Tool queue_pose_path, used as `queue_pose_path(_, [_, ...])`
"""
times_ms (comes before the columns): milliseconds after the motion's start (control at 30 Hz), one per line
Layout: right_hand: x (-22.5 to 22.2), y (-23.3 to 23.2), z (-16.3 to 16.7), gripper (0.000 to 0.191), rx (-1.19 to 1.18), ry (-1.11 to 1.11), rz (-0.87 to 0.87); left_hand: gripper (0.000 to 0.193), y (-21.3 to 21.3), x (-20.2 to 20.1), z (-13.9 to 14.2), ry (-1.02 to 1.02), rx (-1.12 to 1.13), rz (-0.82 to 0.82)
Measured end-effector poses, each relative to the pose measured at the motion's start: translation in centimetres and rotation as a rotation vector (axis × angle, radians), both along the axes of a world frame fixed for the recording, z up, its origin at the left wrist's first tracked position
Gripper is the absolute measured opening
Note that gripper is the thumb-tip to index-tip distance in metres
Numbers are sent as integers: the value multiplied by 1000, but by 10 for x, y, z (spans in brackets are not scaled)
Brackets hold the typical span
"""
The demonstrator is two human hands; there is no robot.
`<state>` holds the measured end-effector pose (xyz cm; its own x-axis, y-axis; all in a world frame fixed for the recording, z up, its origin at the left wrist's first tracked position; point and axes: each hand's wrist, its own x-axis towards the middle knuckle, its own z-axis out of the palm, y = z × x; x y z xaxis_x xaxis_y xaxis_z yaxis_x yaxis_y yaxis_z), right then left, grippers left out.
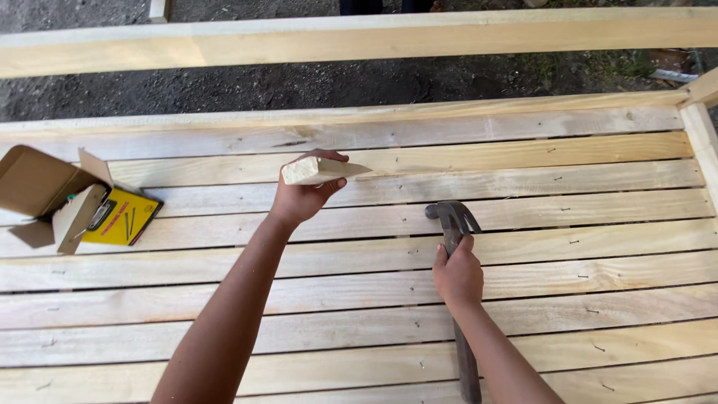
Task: The person hammers nails into the wooden slats of a large slatted frame using a claw hammer, holding a small block of wood in the other hand. They work along the frame standing, then sit on the frame to reach farther sections, taking nails from an open box of nails.
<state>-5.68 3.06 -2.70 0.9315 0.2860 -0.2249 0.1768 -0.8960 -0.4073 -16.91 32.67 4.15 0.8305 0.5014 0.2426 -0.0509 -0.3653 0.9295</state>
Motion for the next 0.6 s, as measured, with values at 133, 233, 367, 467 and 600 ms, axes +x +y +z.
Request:
queue_pose_path(133, [-2, 20, 3, 40, -50, 46, 32, 31, -10, -19, 1, 47, -128, -38])
queue_pose_path(233, [2, 32, 3, 37, -44, 7, 67, 32, -21, -31, 8, 119, -36, -67])
queue_pose_path(367, [3, 37, 3, 37, -26, -3, 82, 33, -37, -44, 21, 181, -112, -67])
queue_pose_path(467, [1, 37, 1, 37, -22, -10, 86, 28, -51, -55, 27, 291, -286, -68])
queue_pose_path(600, [3, 41, -3, 37, 9, -28, 111, 33, -71, -66, 33, 259, -64, -51])
